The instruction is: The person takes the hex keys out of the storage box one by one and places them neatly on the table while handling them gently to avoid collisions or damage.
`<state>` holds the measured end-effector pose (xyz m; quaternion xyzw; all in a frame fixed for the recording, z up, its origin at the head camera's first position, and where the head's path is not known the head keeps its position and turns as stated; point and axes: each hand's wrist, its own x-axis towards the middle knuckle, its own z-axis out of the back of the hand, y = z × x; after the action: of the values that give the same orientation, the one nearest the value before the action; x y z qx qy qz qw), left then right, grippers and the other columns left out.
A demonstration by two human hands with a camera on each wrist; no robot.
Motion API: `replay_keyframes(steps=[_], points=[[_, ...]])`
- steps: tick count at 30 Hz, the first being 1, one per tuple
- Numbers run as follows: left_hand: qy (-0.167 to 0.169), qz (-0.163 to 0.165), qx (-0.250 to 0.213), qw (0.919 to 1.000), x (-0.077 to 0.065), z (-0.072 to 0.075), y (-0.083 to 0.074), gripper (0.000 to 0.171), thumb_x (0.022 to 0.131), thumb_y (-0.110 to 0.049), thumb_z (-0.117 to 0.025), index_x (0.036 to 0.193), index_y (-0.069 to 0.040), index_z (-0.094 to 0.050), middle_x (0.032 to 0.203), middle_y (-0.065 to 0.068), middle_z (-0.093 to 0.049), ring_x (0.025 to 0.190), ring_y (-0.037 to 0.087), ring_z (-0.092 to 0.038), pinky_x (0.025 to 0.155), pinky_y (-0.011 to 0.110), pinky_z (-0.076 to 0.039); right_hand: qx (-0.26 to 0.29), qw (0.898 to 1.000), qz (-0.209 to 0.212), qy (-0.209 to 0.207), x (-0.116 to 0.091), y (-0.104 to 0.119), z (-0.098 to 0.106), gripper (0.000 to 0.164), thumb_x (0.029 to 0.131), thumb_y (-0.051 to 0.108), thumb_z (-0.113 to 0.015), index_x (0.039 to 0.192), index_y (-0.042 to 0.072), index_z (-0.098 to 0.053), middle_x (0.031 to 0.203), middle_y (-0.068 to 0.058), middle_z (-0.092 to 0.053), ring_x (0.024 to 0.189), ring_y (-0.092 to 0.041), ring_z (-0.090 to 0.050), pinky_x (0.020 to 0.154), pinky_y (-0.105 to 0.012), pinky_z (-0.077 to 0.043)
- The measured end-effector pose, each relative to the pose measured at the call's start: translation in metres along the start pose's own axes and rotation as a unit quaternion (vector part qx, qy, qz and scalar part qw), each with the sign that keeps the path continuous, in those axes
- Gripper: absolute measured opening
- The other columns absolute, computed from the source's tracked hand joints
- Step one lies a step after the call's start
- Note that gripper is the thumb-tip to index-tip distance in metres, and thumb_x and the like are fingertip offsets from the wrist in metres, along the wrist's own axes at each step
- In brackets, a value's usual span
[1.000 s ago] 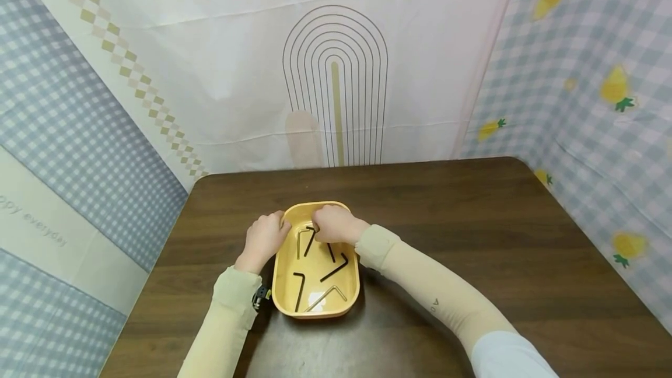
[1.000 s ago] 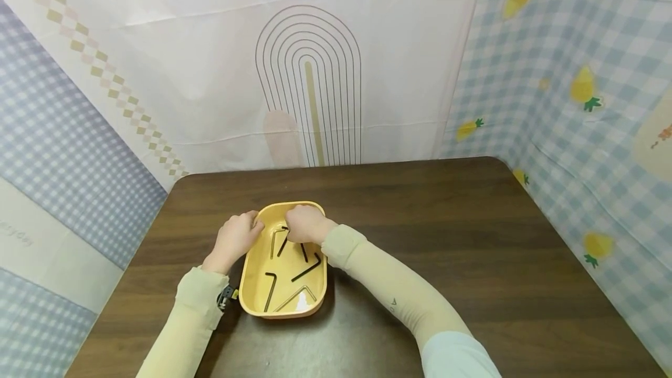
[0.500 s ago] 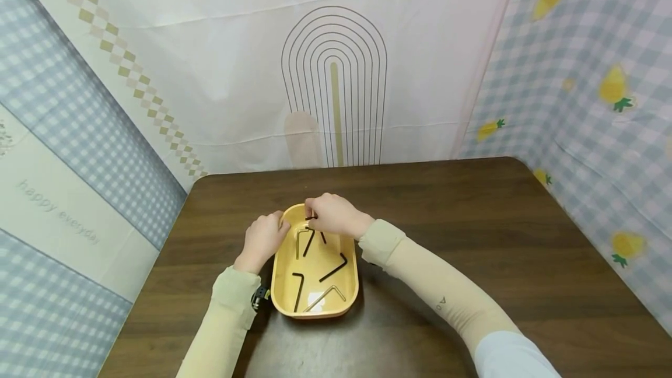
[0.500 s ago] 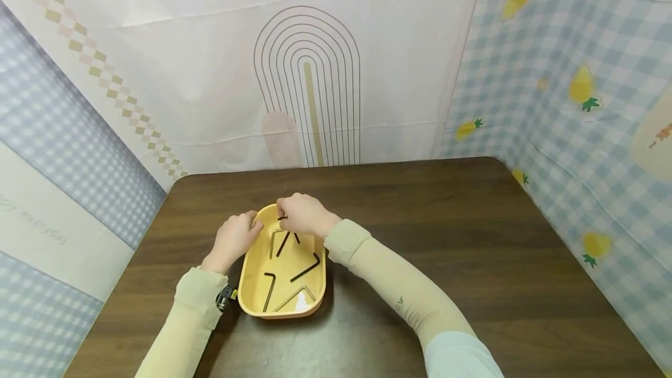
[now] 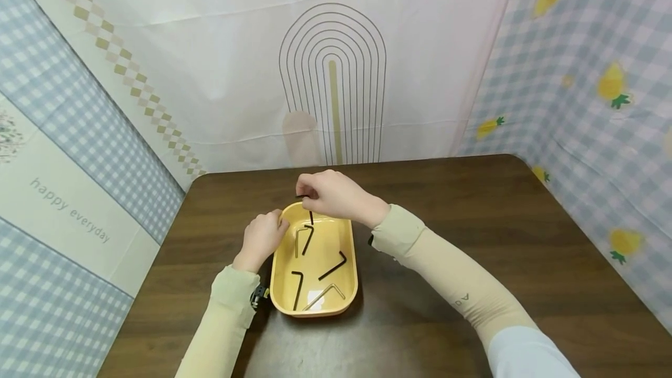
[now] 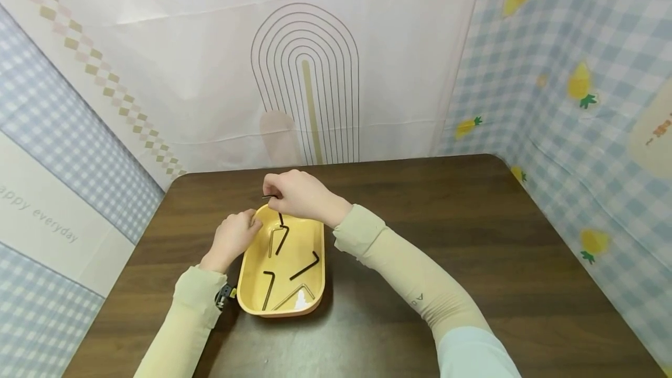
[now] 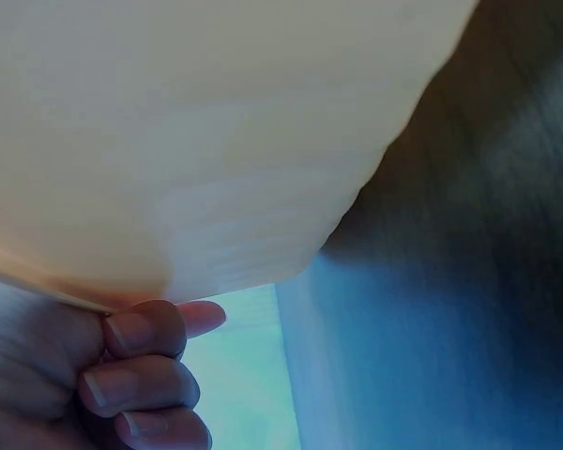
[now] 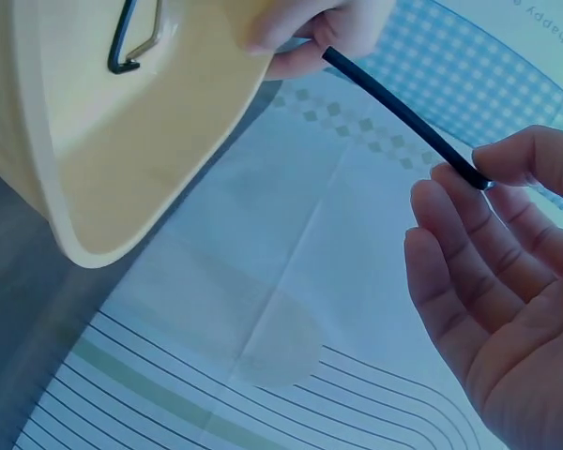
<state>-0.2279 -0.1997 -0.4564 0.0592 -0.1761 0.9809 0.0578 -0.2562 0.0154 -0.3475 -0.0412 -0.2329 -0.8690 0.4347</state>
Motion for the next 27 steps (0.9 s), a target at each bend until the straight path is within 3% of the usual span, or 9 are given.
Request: replay_keyframes(steps=[8,14,20,27], points=[[0.001,0.002,-0.006,1.0,-0.003,0.0,0.003,0.019,0.098,-0.019,-0.053,0.083,-0.008,-0.057,0.058,0.005,-0.045,0.051,0.023,-0.05,0.049,0.04,-0.039,0.033,0.999,-0.002,0.008,-0.005,0.003,0.006,0.013,0.091,0.011,-0.067,0.103,0.016,-0.067,0.092,0.006,-0.07,0.081,-0.006,-0.062,0.077,-0.027,-0.05],[-0.002,0.003,-0.008,1.0,-0.003,-0.001,0.002,0.019,0.098,-0.02,-0.051,0.089,-0.005,-0.06,0.057,0.003,-0.043,0.051,0.023,-0.048,0.05,0.039,-0.039,0.049,0.999,-0.019,-0.007,-0.017,-0.009,0.018,0.012,0.092,0.013,-0.067,0.104,0.014,-0.069,0.089,0.007,-0.069,0.077,-0.006,-0.062,0.073,-0.028,-0.051],[0.005,0.0,-0.02,0.9998,-0.003,-0.004,-0.004,0.025,0.099,-0.019,-0.05,0.105,0.0,-0.065,0.056,0.002,-0.042,0.047,0.02,-0.045,0.047,0.035,-0.037,0.052,0.997,-0.052,-0.017,-0.044,-0.032,0.038,0.011,0.092,0.015,-0.068,0.103,0.014,-0.07,0.086,0.006,-0.068,0.075,-0.009,-0.062,0.07,-0.03,-0.051],[0.005,-0.001,-0.018,0.9998,-0.001,-0.005,-0.007,0.025,0.099,-0.02,-0.05,0.104,0.0,-0.065,0.057,0.003,-0.044,0.047,0.02,-0.046,0.045,0.035,-0.036,0.064,0.992,-0.099,-0.034,-0.082,-0.052,0.071,0.011,0.092,0.014,-0.068,0.103,0.012,-0.069,0.089,0.002,-0.069,0.08,-0.014,-0.063,0.072,-0.036,-0.051]])
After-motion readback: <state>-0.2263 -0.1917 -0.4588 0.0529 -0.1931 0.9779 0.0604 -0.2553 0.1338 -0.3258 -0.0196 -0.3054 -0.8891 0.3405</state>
